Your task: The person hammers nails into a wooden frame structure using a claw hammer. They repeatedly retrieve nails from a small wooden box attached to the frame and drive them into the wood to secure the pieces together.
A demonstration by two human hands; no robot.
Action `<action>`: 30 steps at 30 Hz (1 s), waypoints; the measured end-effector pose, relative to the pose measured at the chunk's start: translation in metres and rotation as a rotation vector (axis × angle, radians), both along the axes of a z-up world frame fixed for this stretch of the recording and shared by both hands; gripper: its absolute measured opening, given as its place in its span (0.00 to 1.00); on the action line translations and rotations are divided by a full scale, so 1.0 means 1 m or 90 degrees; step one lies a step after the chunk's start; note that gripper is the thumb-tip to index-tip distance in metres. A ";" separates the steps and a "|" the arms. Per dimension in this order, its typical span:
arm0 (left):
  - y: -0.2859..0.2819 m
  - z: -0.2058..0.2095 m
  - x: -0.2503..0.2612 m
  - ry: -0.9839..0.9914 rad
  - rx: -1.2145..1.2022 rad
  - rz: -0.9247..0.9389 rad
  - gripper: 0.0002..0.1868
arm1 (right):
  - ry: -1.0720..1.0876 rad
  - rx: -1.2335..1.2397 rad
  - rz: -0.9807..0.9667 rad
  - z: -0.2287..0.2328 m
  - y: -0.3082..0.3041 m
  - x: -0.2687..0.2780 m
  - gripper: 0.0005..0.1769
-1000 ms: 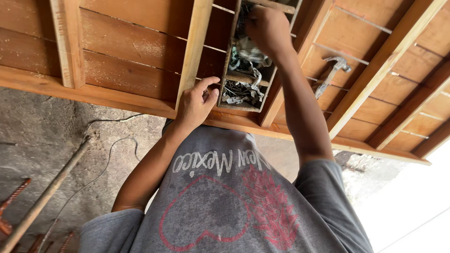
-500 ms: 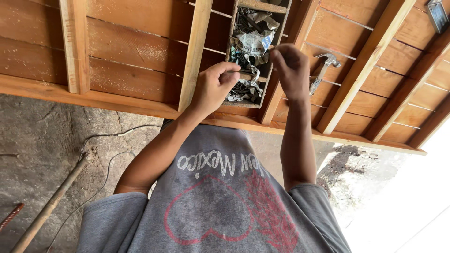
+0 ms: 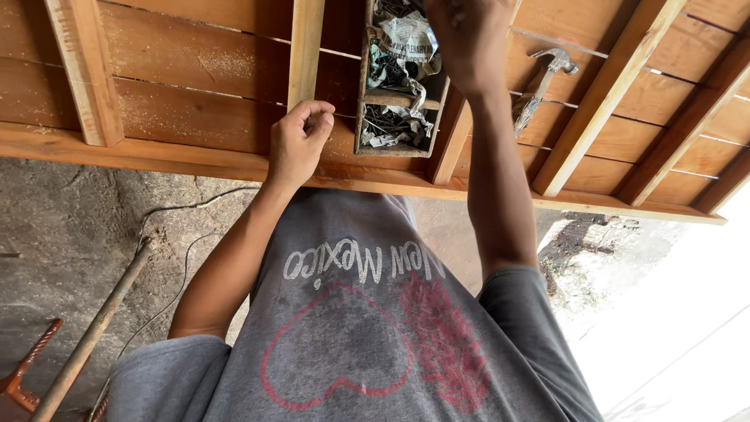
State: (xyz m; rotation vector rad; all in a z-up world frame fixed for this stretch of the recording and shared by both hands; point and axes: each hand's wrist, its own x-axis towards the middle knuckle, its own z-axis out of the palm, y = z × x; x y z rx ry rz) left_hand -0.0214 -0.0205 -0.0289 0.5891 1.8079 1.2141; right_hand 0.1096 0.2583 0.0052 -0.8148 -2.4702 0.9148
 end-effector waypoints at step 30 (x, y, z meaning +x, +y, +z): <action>0.117 -0.016 0.009 0.603 0.065 -0.291 0.20 | -0.192 -0.026 0.116 0.022 -0.027 0.063 0.07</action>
